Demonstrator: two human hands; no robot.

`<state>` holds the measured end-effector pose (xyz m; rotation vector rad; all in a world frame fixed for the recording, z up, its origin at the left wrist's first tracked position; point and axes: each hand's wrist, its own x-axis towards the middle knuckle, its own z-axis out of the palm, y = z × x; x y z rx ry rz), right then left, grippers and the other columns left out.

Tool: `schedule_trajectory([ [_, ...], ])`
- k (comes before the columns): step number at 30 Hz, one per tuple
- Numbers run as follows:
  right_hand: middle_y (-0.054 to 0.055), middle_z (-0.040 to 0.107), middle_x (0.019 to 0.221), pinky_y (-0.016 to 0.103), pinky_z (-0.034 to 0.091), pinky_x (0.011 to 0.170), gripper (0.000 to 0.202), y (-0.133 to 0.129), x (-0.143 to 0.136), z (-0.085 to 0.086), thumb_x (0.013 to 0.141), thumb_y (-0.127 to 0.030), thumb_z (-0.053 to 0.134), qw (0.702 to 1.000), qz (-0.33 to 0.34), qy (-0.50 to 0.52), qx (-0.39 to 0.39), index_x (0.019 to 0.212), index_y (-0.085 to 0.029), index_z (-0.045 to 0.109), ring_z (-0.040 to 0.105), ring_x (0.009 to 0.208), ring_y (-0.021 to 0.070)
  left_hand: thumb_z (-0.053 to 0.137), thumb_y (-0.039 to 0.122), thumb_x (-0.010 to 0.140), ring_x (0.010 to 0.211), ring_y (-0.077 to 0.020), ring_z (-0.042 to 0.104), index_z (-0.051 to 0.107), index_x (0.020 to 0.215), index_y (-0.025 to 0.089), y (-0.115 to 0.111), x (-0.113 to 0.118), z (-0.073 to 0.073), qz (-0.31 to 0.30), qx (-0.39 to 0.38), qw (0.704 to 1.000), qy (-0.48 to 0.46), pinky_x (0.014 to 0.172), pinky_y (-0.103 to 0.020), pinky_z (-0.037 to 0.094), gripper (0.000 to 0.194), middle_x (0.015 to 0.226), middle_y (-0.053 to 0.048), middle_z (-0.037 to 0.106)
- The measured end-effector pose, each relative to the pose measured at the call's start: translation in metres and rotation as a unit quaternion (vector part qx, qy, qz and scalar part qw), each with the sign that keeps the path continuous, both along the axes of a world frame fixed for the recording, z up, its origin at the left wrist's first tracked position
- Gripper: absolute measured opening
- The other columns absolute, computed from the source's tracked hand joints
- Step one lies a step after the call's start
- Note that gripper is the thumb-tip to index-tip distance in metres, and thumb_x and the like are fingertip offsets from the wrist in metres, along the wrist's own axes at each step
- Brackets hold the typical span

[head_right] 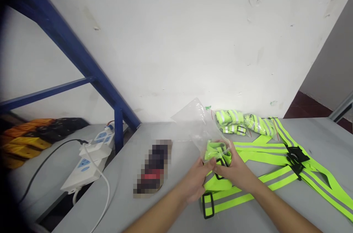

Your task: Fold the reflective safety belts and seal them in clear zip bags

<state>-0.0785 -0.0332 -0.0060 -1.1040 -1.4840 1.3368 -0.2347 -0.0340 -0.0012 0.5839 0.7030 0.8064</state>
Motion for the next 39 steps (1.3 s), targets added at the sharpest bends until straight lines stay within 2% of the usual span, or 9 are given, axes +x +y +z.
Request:
schedule_trajectory([
  [4, 0.006, 0.053, 0.118, 0.035, 0.052, 0.084, 0.042, 0.002, -0.003, -0.003, 0.087, -0.042, 0.059, 0.996, -0.064, -0.029, 0.050, 0.119, -0.029, 0.036, 0.055, 0.107, 0.0200, 0.073, 0.040, 0.078, 0.123, -0.0271, 0.054, 0.048, 0.132, 0.026, -0.001, 0.001, 0.004, 0.008, -0.019, 1.000, -0.013, 0.097, -0.042, 0.048, 0.061, 0.127, -0.010, 0.062],
  [8, 0.004, 0.048, 0.102, 0.032, 0.051, 0.081, 0.035, 0.009, -0.003, -0.018, 0.087, -0.044, 0.059, 0.971, -0.188, -0.065, 0.134, 0.106, -0.027, 0.035, 0.053, 0.096, 0.0176, 0.078, 0.030, 0.075, 0.118, -0.0271, 0.059, 0.052, 0.127, 0.024, -0.003, 0.006, 0.011, 0.015, -0.017, 1.000, -0.014, 0.095, -0.041, 0.050, 0.058, 0.122, -0.010, 0.066],
  [10, 0.002, 0.047, 0.098, 0.032, 0.050, 0.079, 0.032, 0.012, -0.003, -0.021, 0.089, -0.045, 0.056, 0.962, -0.212, -0.076, 0.157, 0.105, -0.027, 0.036, 0.053, 0.090, 0.0170, 0.080, 0.026, 0.072, 0.110, -0.0286, 0.063, 0.056, 0.123, 0.022, -0.004, 0.009, 0.014, 0.017, -0.019, 1.000, -0.003, 0.091, -0.041, 0.052, 0.056, 0.116, -0.010, 0.069],
  [13, 0.001, 0.051, 0.091, 0.031, 0.050, 0.073, 0.027, 0.014, -0.001, -0.016, 0.091, -0.044, 0.051, 0.961, -0.201, -0.109, 0.154, 0.106, -0.026, 0.039, 0.055, 0.082, 0.0172, 0.080, 0.025, 0.071, 0.099, -0.0284, 0.068, 0.059, 0.117, 0.019, -0.004, 0.011, 0.013, 0.025, -0.026, 0.999, 0.013, 0.084, -0.041, 0.055, 0.051, 0.108, -0.011, 0.071],
  [16, 0.001, 0.058, 0.083, 0.031, 0.048, 0.067, 0.018, 0.016, 0.005, -0.007, 0.094, -0.041, 0.047, 0.950, -0.176, -0.195, 0.170, 0.098, -0.024, 0.049, 0.057, 0.076, 0.0188, 0.080, 0.025, 0.070, 0.089, -0.0269, 0.071, 0.060, 0.114, 0.018, -0.002, 0.011, 0.010, 0.026, -0.030, 0.999, 0.019, 0.078, -0.039, 0.057, 0.049, 0.104, -0.011, 0.072],
  [20, 0.002, 0.062, 0.071, 0.032, 0.044, 0.064, 0.021, 0.021, 0.014, -0.002, 0.096, -0.032, 0.044, 0.890, -0.188, -0.298, 0.290, 0.081, -0.023, 0.056, 0.058, 0.067, 0.0194, 0.080, 0.026, 0.068, 0.080, -0.0251, 0.072, 0.060, 0.110, 0.017, 0.002, 0.008, 0.011, 0.046, -0.041, 0.998, 0.027, 0.072, -0.037, 0.058, 0.047, 0.095, -0.009, 0.074],
  [25, 0.000, 0.061, 0.068, 0.034, 0.045, 0.068, 0.015, 0.024, 0.017, -0.007, 0.094, -0.022, 0.047, 0.839, -0.185, -0.307, 0.409, 0.081, -0.024, 0.055, 0.059, 0.065, 0.0184, 0.077, 0.029, 0.071, 0.080, -0.0239, 0.071, 0.060, 0.103, 0.016, 0.005, 0.005, 0.013, 0.083, -0.070, 0.994, 0.013, 0.069, -0.035, 0.058, 0.038, 0.093, -0.009, 0.073],
  [30, 0.003, 0.066, 0.077, 0.031, 0.049, 0.062, 0.013, 0.023, 0.017, -0.006, 0.093, -0.020, 0.047, 0.841, -0.204, -0.283, 0.412, 0.085, -0.024, 0.057, 0.064, 0.072, 0.0195, 0.075, 0.029, 0.073, 0.079, -0.0237, 0.071, 0.059, 0.101, 0.016, 0.007, 0.004, 0.007, 0.070, -0.062, 0.995, -0.039, 0.069, -0.033, 0.058, 0.034, 0.088, -0.008, 0.073],
  [39, 0.000, 0.056, 0.063, 0.026, 0.042, 0.050, 0.019, 0.021, 0.017, -0.001, 0.094, -0.017, 0.043, 0.843, -0.190, -0.266, 0.427, 0.079, -0.024, 0.053, 0.054, 0.055, 0.0148, 0.075, 0.029, 0.072, 0.095, -0.0278, 0.069, 0.061, 0.102, 0.017, 0.006, 0.001, 0.006, 0.074, -0.073, 0.989, -0.106, 0.084, -0.038, 0.054, 0.035, 0.098, -0.010, 0.073],
])
